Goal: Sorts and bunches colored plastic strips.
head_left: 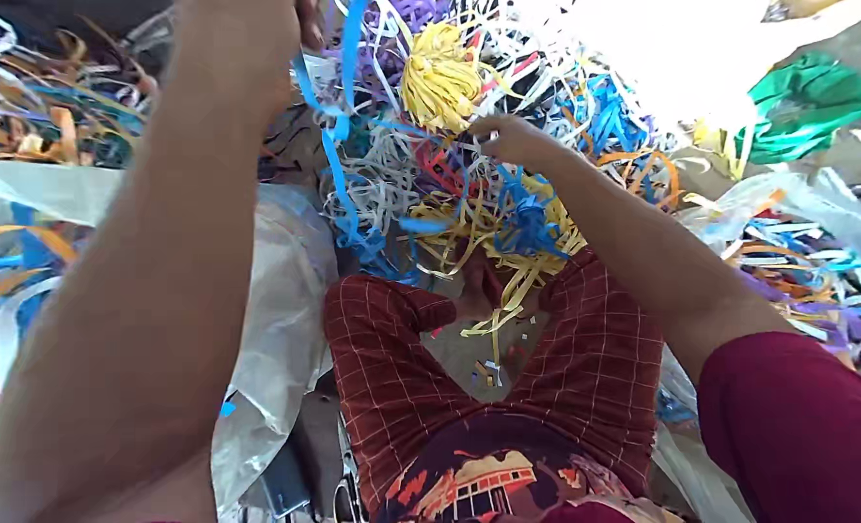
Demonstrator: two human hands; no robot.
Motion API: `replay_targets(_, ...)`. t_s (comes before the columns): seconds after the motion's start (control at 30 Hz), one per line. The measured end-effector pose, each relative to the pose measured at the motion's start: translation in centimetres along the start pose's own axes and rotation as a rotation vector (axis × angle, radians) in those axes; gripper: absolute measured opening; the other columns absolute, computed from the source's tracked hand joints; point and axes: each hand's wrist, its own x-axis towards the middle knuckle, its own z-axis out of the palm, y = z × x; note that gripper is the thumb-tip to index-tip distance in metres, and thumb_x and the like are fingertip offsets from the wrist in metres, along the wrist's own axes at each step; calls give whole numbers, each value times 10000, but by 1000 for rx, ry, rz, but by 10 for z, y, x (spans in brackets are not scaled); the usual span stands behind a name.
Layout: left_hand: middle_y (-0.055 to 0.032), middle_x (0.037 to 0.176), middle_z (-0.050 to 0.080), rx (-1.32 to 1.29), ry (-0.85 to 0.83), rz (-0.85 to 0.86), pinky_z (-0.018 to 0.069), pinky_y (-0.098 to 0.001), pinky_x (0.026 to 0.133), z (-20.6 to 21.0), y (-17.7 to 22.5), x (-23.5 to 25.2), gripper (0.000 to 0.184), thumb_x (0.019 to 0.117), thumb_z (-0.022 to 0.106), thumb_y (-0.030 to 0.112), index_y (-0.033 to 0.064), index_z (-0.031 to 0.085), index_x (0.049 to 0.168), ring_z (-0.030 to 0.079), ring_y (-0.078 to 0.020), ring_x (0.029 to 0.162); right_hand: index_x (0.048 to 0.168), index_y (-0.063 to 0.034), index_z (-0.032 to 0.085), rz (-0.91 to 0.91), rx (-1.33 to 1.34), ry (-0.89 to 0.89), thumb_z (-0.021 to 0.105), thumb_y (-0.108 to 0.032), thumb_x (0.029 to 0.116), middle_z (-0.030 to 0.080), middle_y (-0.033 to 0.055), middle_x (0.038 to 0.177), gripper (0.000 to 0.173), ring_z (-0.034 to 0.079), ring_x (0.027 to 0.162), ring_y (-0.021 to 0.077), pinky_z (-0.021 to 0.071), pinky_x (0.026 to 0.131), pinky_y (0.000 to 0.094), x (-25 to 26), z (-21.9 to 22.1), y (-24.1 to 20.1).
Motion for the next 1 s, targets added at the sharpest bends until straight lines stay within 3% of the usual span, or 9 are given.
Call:
replay_targets(0.07,-68,923,628,333,-25,-186,557,-279,757,42,21,-39,285,1075,486,244,28,574,1238,635,-101,787,1382,-16,586,137,-63,5,549,-110,1034,602,231,1352,363,611,1196,356,495,996,546,-6,2,48)
replay_targets(0.1,-165,1133,643,437,-92,-290,539,-366,880,56,22,-54,423,1086,465,257,35,461,1447,652,-184,960,1360,0,603,200,-103,27,563,-120,1025,616,256,1324,358,603,1209,394,471,1016,588,-7,4,77)
replay_targets(0.17,-286,1451,496,524,-212,-404,456,-547,1063,75,-9,-75,595,1051,545,214,20,315,1565,555,-384,1277,1347,24,609,319,-180,88,622,-104,972,612,308,1302,397,574,1237,475,435,1027,668,-11,14,136)
replay_targets(0.27,-347,1501,411,563,-330,-471,365,-641,1125,96,-59,-110,529,1027,608,187,-16,458,1493,411,-505,1395,1385,47,563,439,-205,183,706,-60,890,499,381,1399,526,493,1304,544,412,1050,694,-24,32,192)
replay_targets(0.5,-255,1423,539,351,-380,-727,437,-582,1088,147,-105,-225,361,1062,546,180,21,586,1383,532,-408,1314,1544,5,379,605,-193,239,792,-162,852,419,358,1489,823,459,1330,557,425,1007,720,-13,72,232)
replay_targets(0.63,-223,1402,577,313,-519,-822,417,-484,1143,170,-101,-294,372,1061,518,186,14,594,1382,543,-331,1331,1388,18,568,570,-288,152,751,-229,900,505,348,1415,577,479,1316,542,405,1015,729,-9,78,226)
replay_targets(0.73,-229,1407,559,387,-713,-803,421,-480,1135,182,-91,-317,365,1057,527,193,29,612,1371,543,-344,1323,1410,8,575,426,-231,254,741,-206,907,482,348,1436,571,413,1366,542,350,1065,723,-6,77,206)
replay_targets(0.8,-225,1431,542,408,-755,-764,423,-488,1131,185,-84,-314,371,1065,516,206,39,604,1384,544,-345,1325,1392,25,576,332,-147,317,714,-206,928,477,327,1451,536,436,1368,503,386,1079,673,-5,75,183)
replay_targets(1.0,-216,1264,651,310,-273,-453,507,-523,1028,180,-61,-299,310,1041,523,114,2,663,1294,642,-344,1171,1419,-6,525,44,132,220,563,-236,1055,624,240,1292,432,626,1160,336,500,1003,517,-50,69,84)
